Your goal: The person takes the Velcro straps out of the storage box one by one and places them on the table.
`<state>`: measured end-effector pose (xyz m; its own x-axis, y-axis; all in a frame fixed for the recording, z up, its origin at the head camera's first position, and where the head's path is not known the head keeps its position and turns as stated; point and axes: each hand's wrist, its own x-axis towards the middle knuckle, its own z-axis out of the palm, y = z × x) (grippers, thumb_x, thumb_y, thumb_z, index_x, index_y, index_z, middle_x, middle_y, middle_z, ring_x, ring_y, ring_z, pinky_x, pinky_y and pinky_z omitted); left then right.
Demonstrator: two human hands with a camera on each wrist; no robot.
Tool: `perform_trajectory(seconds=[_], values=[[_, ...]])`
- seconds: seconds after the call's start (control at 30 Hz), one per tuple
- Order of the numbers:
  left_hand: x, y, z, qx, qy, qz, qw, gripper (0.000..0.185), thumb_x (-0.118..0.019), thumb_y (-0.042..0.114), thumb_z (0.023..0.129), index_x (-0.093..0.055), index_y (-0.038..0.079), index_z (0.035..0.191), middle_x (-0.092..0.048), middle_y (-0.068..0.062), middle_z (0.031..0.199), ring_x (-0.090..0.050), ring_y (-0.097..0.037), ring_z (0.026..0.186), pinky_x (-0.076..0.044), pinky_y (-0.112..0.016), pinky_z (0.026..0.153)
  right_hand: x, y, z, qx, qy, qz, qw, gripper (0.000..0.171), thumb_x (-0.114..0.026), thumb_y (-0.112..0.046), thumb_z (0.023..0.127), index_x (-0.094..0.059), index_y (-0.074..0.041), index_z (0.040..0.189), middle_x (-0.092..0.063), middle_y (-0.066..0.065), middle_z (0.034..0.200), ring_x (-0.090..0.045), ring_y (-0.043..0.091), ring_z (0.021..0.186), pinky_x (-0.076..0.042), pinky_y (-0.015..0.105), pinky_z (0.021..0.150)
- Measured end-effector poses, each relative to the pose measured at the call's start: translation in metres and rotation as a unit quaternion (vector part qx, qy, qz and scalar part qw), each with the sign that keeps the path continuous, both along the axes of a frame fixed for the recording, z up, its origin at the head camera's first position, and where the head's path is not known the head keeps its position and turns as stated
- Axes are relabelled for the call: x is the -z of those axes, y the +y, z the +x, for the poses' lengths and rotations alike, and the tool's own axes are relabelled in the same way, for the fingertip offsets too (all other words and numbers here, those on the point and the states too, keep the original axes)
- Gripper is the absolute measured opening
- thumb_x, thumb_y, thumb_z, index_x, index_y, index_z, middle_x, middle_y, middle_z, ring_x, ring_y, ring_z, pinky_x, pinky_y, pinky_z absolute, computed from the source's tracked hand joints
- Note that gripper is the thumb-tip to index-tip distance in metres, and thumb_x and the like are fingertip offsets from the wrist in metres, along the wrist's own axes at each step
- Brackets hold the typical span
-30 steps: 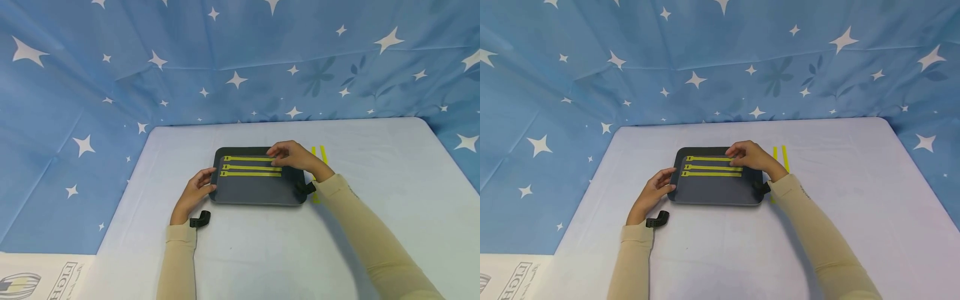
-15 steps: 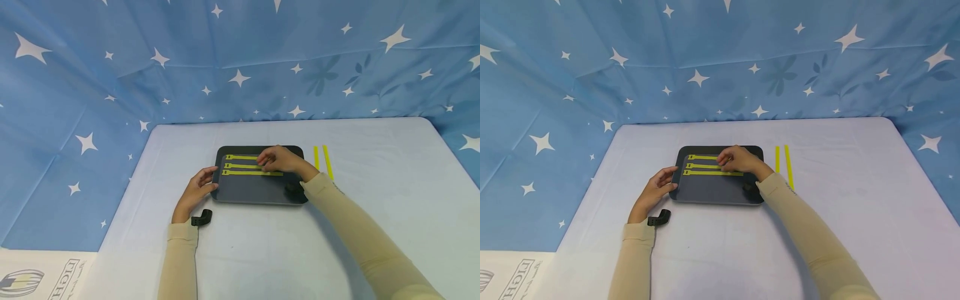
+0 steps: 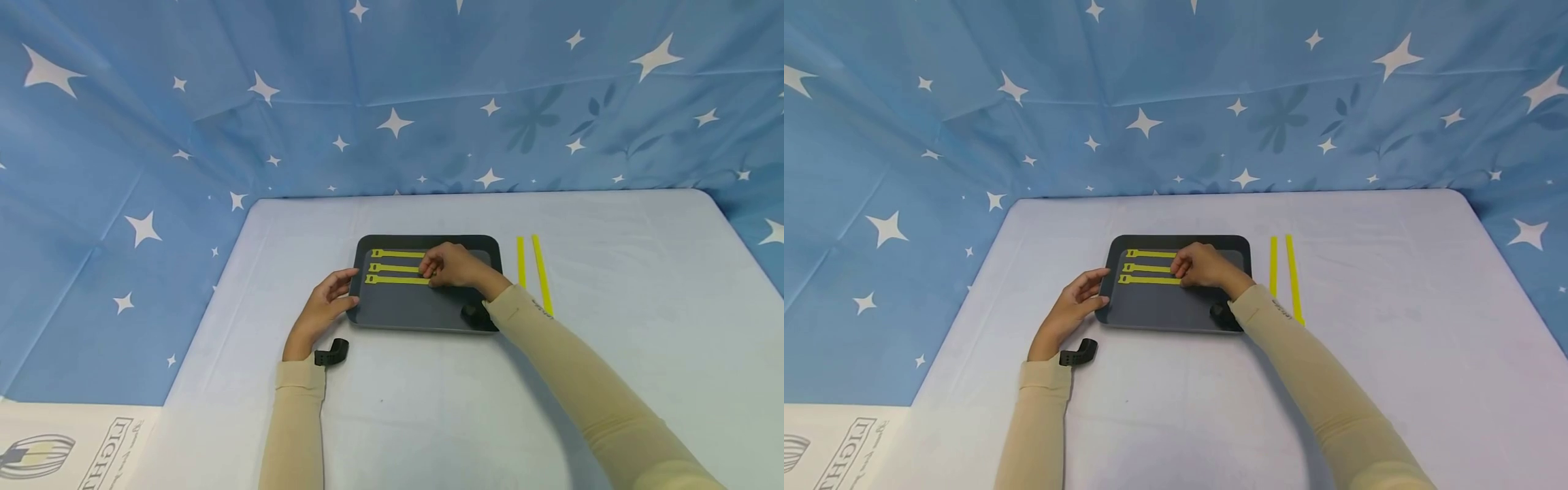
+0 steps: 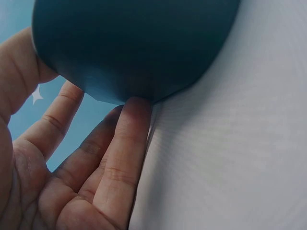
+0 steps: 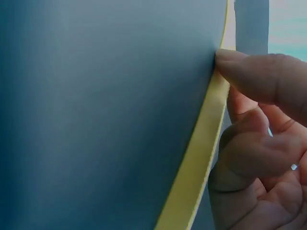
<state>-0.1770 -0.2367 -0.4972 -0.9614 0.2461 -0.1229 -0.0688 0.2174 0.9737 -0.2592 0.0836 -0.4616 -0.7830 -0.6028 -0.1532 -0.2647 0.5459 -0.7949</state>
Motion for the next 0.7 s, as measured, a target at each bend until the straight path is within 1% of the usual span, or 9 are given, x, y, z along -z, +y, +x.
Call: perform_trajectory(seconds=[0.1,0.2,0.27,0.33,0.4,0.43,0.53,0.6,0.7], values=[[-0.001,0.000,0.000,-0.001,-0.001,0.000,1.0000,0.062,-0.065,0.003,0.101,-0.047,0.001,0.160,-0.047,-0.022,0.163,-0.047,-0.041,0.148,-0.049,-0.035,0.107,-0.002,0.000,0.001,-0.011,-0.002,-0.002,1.000,0.014,-0.077,0.009,0.092,-0.077,0.003,0.104,-0.075,0.013,0.097,-0.068,0.020,0.084,-0.058,0.036,0.080],[-0.001,0.000,0.000,-0.001,-0.001,-0.001,1.0000,0.062,-0.065,0.004,0.101,-0.048,0.001,0.160,-0.047,-0.022,0.163,-0.047,-0.041,0.148,-0.048,-0.035,0.107,-0.005,0.002,0.002,-0.026,0.004,-0.007,1.000,0.013,-0.074,0.010,0.094,-0.079,0.003,0.104,-0.077,0.013,0.099,-0.063,0.014,0.078,-0.055,0.032,0.076],[0.000,0.000,0.000,-0.002,0.000,-0.002,1.0000,0.061,-0.065,0.003,0.101,-0.048,0.002,0.160,-0.047,-0.022,0.163,-0.047,-0.041,0.148,-0.048,-0.037,0.109,-0.009,0.005,0.004,-0.037,0.023,-0.014,0.999,0.016,-0.070,0.010,0.096,-0.081,0.002,0.105,-0.079,0.012,0.104,-0.059,0.013,0.074,-0.051,0.032,0.073],[0.000,0.000,0.000,-0.001,0.002,-0.004,1.0000,0.061,-0.065,0.003,0.101,-0.048,0.001,0.160,-0.047,-0.022,0.163,-0.047,-0.041,0.148,-0.047,-0.041,0.111,-0.014,0.009,0.007,-0.042,0.054,-0.023,0.997,0.018,-0.069,0.008,0.097,-0.083,0.000,0.104,-0.079,0.011,0.104,-0.056,0.013,0.071,-0.047,0.032,0.070],[0.000,0.000,0.000,-0.004,0.002,-0.006,1.0000,0.061,-0.065,0.002,0.101,-0.048,0.002,0.160,-0.047,-0.022,0.164,-0.047,-0.041,0.148,-0.046,-0.045,0.112,-0.019,0.013,0.011,-0.039,0.083,-0.037,0.995,0.019,-0.068,0.008,0.098,-0.084,-0.001,0.102,-0.076,0.010,0.103,-0.053,0.016,0.070,-0.045,0.034,0.069],[-0.001,0.000,0.000,-0.005,0.001,-0.007,1.0000,0.061,-0.065,0.002,0.101,-0.049,0.002,0.160,-0.047,-0.022,0.164,-0.047,-0.041,0.148,-0.046,-0.046,0.112,-0.021,0.015,0.012,-0.033,0.094,-0.046,0.994,0.019,-0.069,0.008,0.098,-0.084,-0.002,0.100,-0.074,0.009,0.102,-0.053,0.017,0.072,-0.046,0.035,0.070],[-0.001,0.000,-0.001,-0.004,0.001,-0.008,1.0000,0.061,-0.066,0.003,0.101,-0.048,0.001,0.160,-0.046,-0.022,0.164,-0.047,-0.042,0.148,-0.046,-0.045,0.113,-0.025,0.021,0.017,-0.002,0.119,-0.075,0.990,0.017,-0.070,0.008,0.098,-0.084,-0.002,0.097,-0.066,0.010,0.099,-0.050,0.020,0.076,-0.044,0.035,0.072],[-0.001,0.000,0.000,-0.003,0.000,-0.007,1.0000,0.061,-0.066,0.003,0.101,-0.048,0.001,0.160,-0.046,-0.022,0.164,-0.047,-0.041,0.149,-0.046,-0.045,0.112,-0.027,0.026,0.019,0.025,0.103,-0.105,0.989,0.014,-0.070,0.007,0.100,-0.082,0.001,0.099,-0.065,0.010,0.101,-0.049,0.021,0.078,-0.045,0.034,0.073],[-0.001,0.001,0.000,-0.003,0.000,-0.005,1.0000,0.061,-0.066,0.003,0.101,-0.049,0.001,0.160,-0.047,-0.021,0.164,-0.047,-0.040,0.149,-0.046,-0.044,0.112,-0.031,0.034,0.023,0.059,0.048,-0.163,0.984,0.012,-0.066,0.004,0.104,-0.077,0.008,0.107,-0.067,0.015,0.104,-0.058,0.025,0.080,-0.054,0.034,0.077]])
